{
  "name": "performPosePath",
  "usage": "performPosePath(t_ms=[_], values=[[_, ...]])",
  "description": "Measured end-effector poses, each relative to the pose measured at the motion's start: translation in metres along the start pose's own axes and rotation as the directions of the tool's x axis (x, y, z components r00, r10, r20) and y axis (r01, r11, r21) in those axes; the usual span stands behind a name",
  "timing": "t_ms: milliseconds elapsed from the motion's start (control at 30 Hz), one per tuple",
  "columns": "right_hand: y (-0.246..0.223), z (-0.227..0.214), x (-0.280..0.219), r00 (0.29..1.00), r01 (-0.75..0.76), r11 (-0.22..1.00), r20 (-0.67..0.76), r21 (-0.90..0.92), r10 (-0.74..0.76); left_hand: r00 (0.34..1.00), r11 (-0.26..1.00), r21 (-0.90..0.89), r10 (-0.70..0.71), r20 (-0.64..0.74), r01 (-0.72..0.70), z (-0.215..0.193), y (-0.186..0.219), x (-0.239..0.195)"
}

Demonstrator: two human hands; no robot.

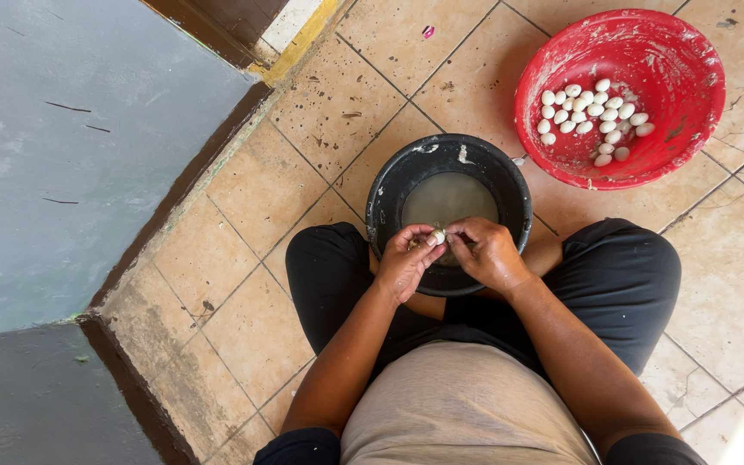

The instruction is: The person sits on the floor and peels small white eggs by hand. They dip the eggs into a black bucket of water, remove the shells, and place the peeled eggs into a red bowl.

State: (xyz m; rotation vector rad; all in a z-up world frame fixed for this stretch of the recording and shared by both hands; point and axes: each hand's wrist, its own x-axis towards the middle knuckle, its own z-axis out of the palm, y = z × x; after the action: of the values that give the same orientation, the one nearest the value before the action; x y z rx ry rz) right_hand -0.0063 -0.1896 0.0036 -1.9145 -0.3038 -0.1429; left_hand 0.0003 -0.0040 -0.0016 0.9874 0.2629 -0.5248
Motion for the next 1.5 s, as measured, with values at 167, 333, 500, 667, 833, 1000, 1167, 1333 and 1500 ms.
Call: performPosePath(t_ms=[167, 333, 500, 667, 833, 1000, 1167, 1333, 1500], values=[[-0.003, -0.001, 0.002, 0.997, 0.072, 0.997, 0.042, -0.018, -0.071, 0.999, 0.99, 0.136, 0.042, -0.027, -0.038, -0.006, -0.009, 0.003], [0.005, 0.004, 0.0, 0.995, 0.094, 0.986, 0.027, -0.14, -0.091, 0.992, 0.954, 0.282, 0.12, -0.044, -0.103, -0.01, -0.019, 0.007], [0.017, 0.008, -0.004, 0.996, 0.094, 0.979, 0.01, -0.183, -0.094, 0.993, 0.943, 0.311, 0.118, 0.006, -0.114, -0.009, -0.021, 0.005], [0.022, 0.009, -0.001, 0.996, -0.05, 0.952, -0.09, -0.303, 0.024, 0.997, 0.996, 0.04, 0.077, 0.025, -0.078, -0.004, -0.012, 0.002], [0.013, 0.001, 0.003, 0.982, 0.142, 0.969, -0.094, -0.2, -0.163, 0.998, 0.998, -0.013, 0.063, 0.016, -0.063, -0.006, -0.002, 0.001], [0.001, 0.0, 0.0, 0.999, -0.013, 1.0, 0.051, -0.004, 0.013, 0.998, 0.998, -0.011, 0.06, 0.019, -0.06, -0.01, -0.014, 0.005], [0.0, 0.001, 0.002, 1.0, -0.012, 1.0, 0.019, -0.024, 0.013, 0.994, 0.988, 0.112, 0.104, 0.024, -0.106, -0.016, -0.025, 0.008], [0.003, 0.002, 0.0, 0.999, -0.029, 0.999, 0.022, 0.015, 0.029, 0.982, 0.964, 0.194, 0.188, -0.002, -0.184, -0.018, -0.033, 0.009], [0.003, 0.003, 0.0, 0.999, -0.042, 0.998, 0.001, -0.036, 0.042, 0.974, 0.932, 0.292, 0.226, -0.001, -0.216, -0.016, -0.036, 0.008]])
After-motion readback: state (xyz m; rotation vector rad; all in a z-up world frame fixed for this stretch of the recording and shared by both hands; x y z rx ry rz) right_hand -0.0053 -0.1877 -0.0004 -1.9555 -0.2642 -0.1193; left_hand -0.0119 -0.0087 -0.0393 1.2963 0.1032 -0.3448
